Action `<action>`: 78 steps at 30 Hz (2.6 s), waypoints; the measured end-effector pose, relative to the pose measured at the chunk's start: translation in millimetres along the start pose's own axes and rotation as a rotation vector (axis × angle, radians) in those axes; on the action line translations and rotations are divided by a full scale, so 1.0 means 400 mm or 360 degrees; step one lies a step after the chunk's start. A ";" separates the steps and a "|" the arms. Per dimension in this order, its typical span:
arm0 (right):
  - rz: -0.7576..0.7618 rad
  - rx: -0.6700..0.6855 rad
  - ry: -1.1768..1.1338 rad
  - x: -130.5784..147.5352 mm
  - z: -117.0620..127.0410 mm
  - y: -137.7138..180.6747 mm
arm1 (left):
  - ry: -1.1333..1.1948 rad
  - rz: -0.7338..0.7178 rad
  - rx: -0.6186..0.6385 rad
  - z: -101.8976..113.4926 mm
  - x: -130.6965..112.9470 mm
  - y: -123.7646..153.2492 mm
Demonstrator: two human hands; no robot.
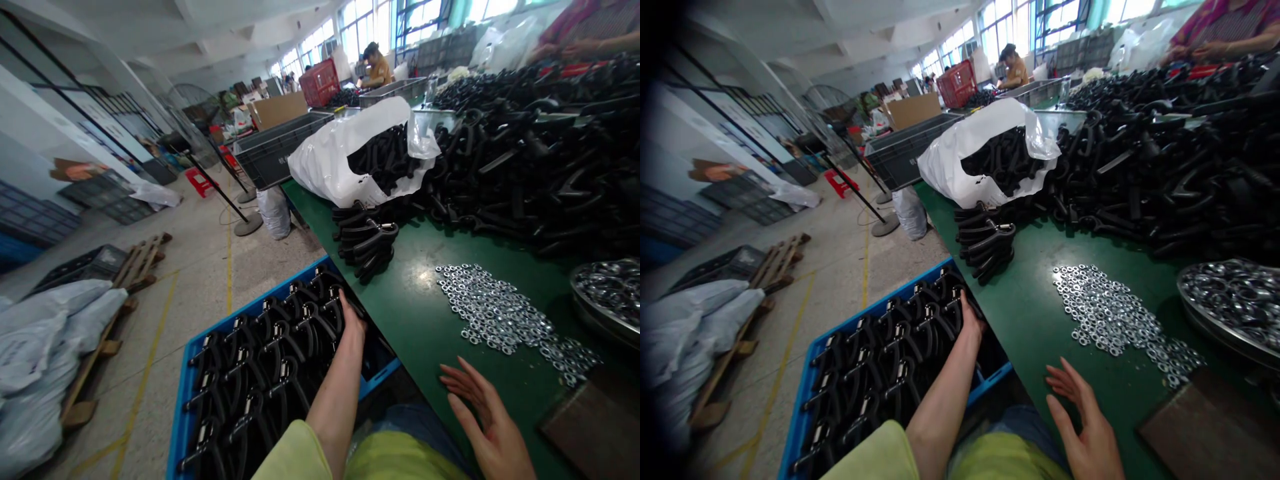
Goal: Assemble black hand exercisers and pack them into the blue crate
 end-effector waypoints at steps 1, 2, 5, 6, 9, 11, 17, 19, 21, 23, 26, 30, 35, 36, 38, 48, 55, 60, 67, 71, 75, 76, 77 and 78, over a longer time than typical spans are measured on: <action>0.0012 0.0002 0.0035 -0.002 0.001 0.000 | -0.0008 0.0012 0.0005 -0.005 -0.010 -0.008; 0.0025 0.0000 0.0070 -0.003 0.001 0.000 | -0.0021 0.0027 0.0009 -0.012 -0.021 -0.016; 0.0054 -0.0012 0.0163 -0.006 0.001 -0.001 | -0.0058 0.0043 0.0017 -0.036 -0.051 -0.038; 0.0064 -0.0014 0.0184 -0.006 0.001 -0.002 | -0.0071 0.0031 0.0015 -0.043 -0.057 -0.041; 0.0093 -0.0005 0.0198 -0.008 0.001 -0.006 | -0.0139 -0.0036 -0.0006 -0.049 -0.058 -0.025; 0.0097 0.0008 0.0171 -0.010 -0.001 -0.009 | -0.0227 -0.0094 -0.0019 -0.040 -0.053 0.011; 0.0042 0.0006 0.0098 -0.009 -0.009 -0.024 | -0.0525 -0.0584 -0.0010 -0.014 -0.099 0.169; 0.0024 -0.0012 0.0105 -0.002 -0.009 -0.027 | -0.0835 -0.0992 0.0029 -0.053 -0.145 0.203; 0.0025 -0.0025 0.0111 0.008 -0.008 -0.027 | -0.1253 -0.1299 0.0070 -0.119 -0.178 0.208; 0.0031 -0.0027 0.0093 0.017 -0.007 -0.024 | -0.1499 -0.1309 0.0088 -0.183 -0.191 0.183; 0.0000 -0.0020 0.0022 0.021 -0.004 -0.023 | -0.1574 -0.1217 0.0099 -0.244 -0.187 0.145; -0.0089 -0.0003 -0.0155 0.018 -0.009 -0.047 | -0.1598 -0.1213 0.0119 -0.255 -0.151 0.151; -0.0200 0.0006 -0.0497 0.065 -0.042 -0.132 | -0.1616 -0.1212 0.0224 -0.210 -0.077 0.224; -0.0237 -0.0019 -0.0565 0.083 -0.049 -0.149 | -0.1617 -0.1203 0.0244 -0.196 -0.057 0.242; -0.0349 -0.0101 -0.0698 0.121 -0.057 -0.178 | -0.1668 -0.1188 0.0290 -0.164 -0.007 0.278; -0.0566 -0.0252 -0.0738 0.208 -0.017 -0.178 | -0.2553 -0.0751 0.1332 -0.137 0.074 0.549; -0.0664 -0.0161 -0.0682 0.229 -0.007 -0.191 | -0.2174 -0.0568 0.0733 -0.232 -0.134 0.374; -0.0677 -0.0175 -0.0709 0.229 -0.015 -0.201 | -0.2257 0.0151 0.0819 -0.241 0.020 0.316; -0.0130 -0.0257 -0.0643 0.256 0.016 -0.157 | -0.1931 0.0264 0.1174 -0.233 0.045 0.411; 0.0578 -0.0341 -0.0181 0.284 0.065 -0.065 | -0.2022 -0.0080 0.1812 -0.234 0.054 0.476; 0.0878 -0.0318 0.0126 0.238 0.085 0.013 | -0.2210 -0.0230 0.2220 -0.189 0.120 0.509; 0.0817 -0.0315 0.0143 0.213 0.086 0.020 | -0.2208 -0.0291 0.2196 -0.179 0.134 0.509; 0.0733 -0.0319 0.0135 0.187 0.086 0.025 | -0.2196 -0.0346 0.2132 -0.170 0.145 0.506; 0.0647 -0.0325 0.0110 0.163 0.085 0.027 | -0.2185 -0.0381 0.2043 -0.161 0.154 0.503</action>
Point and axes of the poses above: each hand's wrist, its own y-axis away from the middle knuckle, its own z-axis out of the back of the hand, x = y × z, the point moved 5 cm from there along -y, towards the middle knuckle, and after that the axes turned 9 degrees about -x, right-handed, at the moved point
